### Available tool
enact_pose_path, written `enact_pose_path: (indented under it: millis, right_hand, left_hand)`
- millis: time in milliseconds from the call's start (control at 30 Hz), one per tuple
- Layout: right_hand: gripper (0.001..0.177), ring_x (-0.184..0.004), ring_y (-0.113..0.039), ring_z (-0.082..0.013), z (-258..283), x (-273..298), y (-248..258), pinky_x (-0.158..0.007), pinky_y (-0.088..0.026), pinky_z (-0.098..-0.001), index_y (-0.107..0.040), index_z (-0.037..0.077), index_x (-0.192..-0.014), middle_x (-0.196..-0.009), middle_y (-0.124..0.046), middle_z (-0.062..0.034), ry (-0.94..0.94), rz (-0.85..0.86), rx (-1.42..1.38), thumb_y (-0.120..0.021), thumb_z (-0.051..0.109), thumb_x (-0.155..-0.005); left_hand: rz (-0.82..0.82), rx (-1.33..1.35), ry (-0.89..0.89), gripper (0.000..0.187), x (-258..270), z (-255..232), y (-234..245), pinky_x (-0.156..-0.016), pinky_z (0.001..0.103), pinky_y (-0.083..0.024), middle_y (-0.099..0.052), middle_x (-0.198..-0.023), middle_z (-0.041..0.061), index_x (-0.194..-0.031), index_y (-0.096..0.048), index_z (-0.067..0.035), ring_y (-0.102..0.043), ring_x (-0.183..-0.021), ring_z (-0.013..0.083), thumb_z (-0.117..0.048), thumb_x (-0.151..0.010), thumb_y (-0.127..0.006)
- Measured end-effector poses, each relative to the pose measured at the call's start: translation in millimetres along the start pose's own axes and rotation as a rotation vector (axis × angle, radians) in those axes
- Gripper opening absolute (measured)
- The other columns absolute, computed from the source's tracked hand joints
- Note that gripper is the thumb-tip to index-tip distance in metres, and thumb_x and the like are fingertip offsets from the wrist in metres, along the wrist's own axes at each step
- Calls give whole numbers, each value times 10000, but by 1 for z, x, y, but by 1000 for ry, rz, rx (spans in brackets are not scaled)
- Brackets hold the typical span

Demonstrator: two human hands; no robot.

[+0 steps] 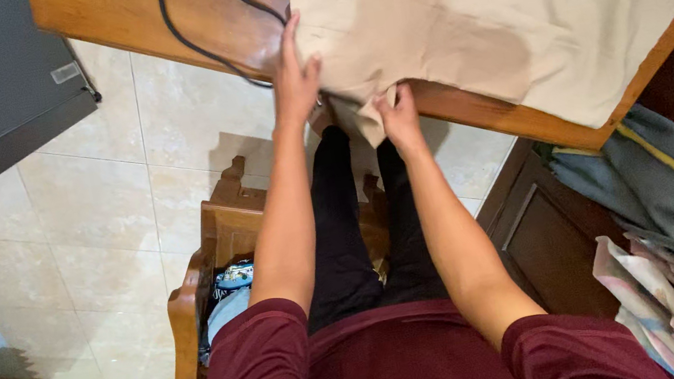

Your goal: The person irons a beige short-sleeved shirt laid flat on a wooden table. They use an electric iron to smooth the front, sleeves, and back of the shirt, adjusting the fabric as needed.

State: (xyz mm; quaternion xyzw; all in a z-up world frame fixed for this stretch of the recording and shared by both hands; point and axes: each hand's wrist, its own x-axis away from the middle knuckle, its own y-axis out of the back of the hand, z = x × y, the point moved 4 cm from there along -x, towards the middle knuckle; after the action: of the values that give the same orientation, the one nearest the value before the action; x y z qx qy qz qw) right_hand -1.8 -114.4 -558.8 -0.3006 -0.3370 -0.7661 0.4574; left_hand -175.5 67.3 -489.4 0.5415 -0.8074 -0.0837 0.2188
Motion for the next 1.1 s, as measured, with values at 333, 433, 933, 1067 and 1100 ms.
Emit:
enact_pose_path:
  millis: [333, 433, 933, 1067, 1100]
  right_hand:
    - [579, -1171, -640, -402, 101, 28, 12, -970, -482, -538, -719, 65, -1173, -1188, -705, -195, -162, 84, 1083, -716, 579, -908]
    - [397, -1287, -599, -371, 117, 23, 6, -1073, -463, -502, -647, 91, -1245, -1307, -665, -175, 108, -180, 908, -683, 391, -988]
    - [959, -1523, -54, -557, 137, 6, 2, -1094, -197, -787, -254, 410, -1584, -1710, -20, -140, 144, -172, 1025, -796, 544, -805]
    - [820, -1422, -248, -524, 147, 1, 3, -1107, -215, -761, -451, 319, -1529, -1617, -236, -182, 221, -256, 1091, -805, 411, -795]
    - [705, -1393, -337, -474, 153, -2, 2, -1112, -270, -711, -510, 266, -1458, -1544, -342, -167, 326, -321, 1020, -794, 386, -824]
  left_hand:
    - [392, -582, 422, 1172, 10, 20, 22, -829, 523, -532, -683, -1275, 263, -1672, 79, -265, -690, -1006, 436, -250, -845, -751]
    - [502, -718, 599, 1128, 29, 23, 23, -850, 510, -517, -768, -1170, 241, -1745, 90, -227, -726, -971, 400, -181, -897, -653]
    - [152, -986, -227, 928, -45, 7, -54, -1206, 468, -298, -184, -1690, 74, -1609, -329, -282, -226, -1535, 373, -145, -794, -750]
    - [92, -1120, -125, 942, -33, 4, -45, -1225, 520, -212, -123, -1660, 40, -1557, -319, -342, -195, -1494, 414, -80, -752, -731]
    - [158, -984, -42, 903, -32, 4, -46, -1214, 515, -221, -150, -1651, 65, -1545, -333, -295, -205, -1490, 420, -107, -760, -737]
